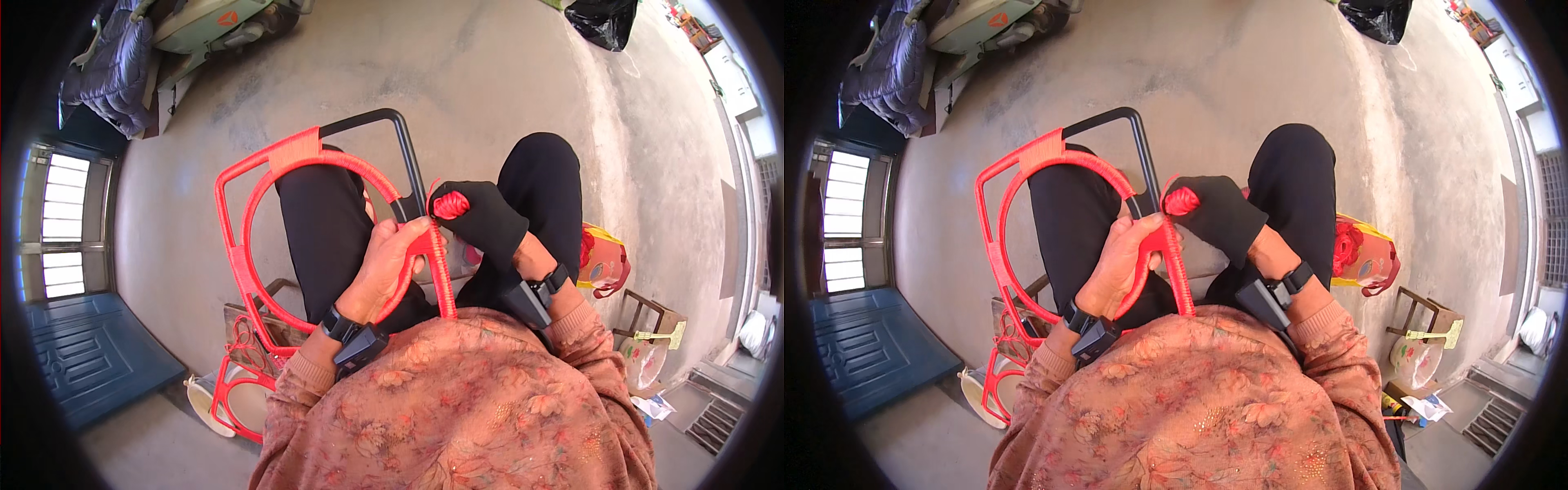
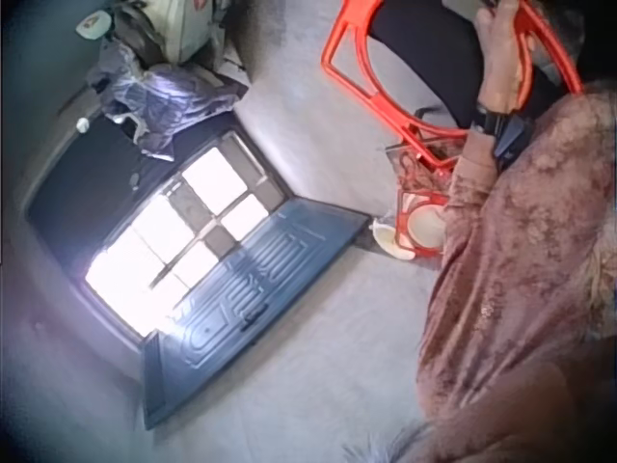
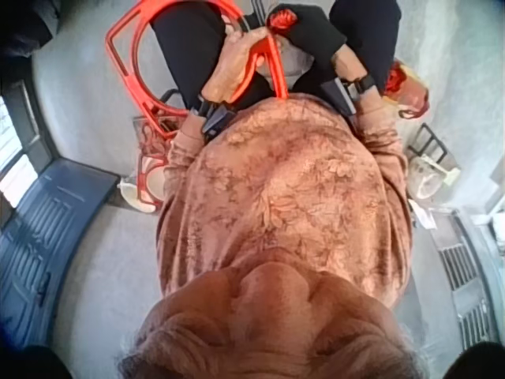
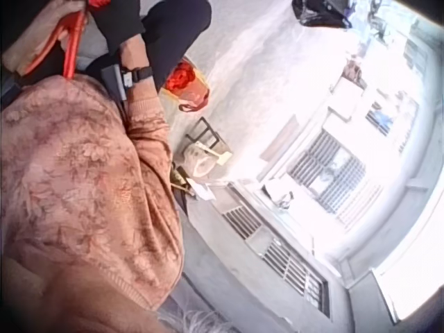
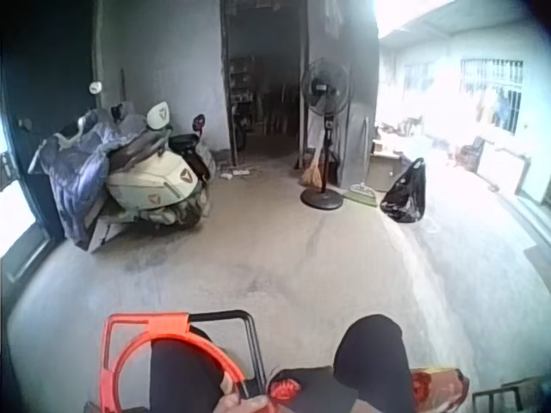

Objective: Wrapping a red plastic cord around a red chair frame to create a woven surface.

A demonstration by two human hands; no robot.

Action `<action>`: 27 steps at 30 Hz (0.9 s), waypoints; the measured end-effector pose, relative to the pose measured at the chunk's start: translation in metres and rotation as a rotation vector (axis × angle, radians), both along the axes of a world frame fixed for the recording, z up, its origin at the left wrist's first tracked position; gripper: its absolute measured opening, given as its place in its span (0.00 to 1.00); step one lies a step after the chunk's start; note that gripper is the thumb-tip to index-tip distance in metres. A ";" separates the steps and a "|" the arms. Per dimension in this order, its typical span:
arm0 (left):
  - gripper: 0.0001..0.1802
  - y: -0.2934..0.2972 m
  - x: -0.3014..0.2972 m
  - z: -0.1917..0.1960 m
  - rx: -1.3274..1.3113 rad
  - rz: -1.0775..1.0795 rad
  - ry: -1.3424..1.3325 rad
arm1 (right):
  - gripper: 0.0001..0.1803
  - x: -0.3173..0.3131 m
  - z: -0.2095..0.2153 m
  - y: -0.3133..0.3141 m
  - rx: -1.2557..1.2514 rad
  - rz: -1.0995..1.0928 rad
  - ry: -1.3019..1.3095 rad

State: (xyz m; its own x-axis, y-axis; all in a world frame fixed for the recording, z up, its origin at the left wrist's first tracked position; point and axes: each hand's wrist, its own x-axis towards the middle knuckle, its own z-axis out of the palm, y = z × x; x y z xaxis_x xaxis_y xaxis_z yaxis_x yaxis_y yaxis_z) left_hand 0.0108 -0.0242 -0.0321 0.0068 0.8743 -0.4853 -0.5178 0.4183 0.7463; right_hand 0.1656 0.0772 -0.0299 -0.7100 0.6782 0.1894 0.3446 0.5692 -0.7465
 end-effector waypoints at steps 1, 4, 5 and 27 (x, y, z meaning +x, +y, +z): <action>0.13 -0.001 -0.001 0.000 0.022 -0.003 -0.028 | 0.09 0.002 0.001 0.000 -0.363 -0.091 0.072; 0.13 -0.004 -0.003 0.002 0.075 0.008 -0.013 | 0.11 0.008 0.000 0.003 -0.787 -0.249 0.238; 0.13 -0.003 -0.003 0.005 0.073 0.008 0.020 | 0.11 0.011 0.005 0.007 -0.868 -0.347 0.243; 0.13 -0.022 0.002 -0.006 0.123 0.340 -0.061 | 0.11 0.081 -0.028 -0.027 -0.494 0.061 0.067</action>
State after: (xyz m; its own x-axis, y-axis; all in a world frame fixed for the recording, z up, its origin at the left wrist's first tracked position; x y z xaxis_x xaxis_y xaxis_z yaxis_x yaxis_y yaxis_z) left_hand 0.0131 -0.0458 -0.0385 -0.2688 0.8835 -0.3837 -0.6572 0.1231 0.7436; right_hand 0.2466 0.0503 -0.0581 -0.7487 0.6558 -0.0974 0.2635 0.1595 -0.9514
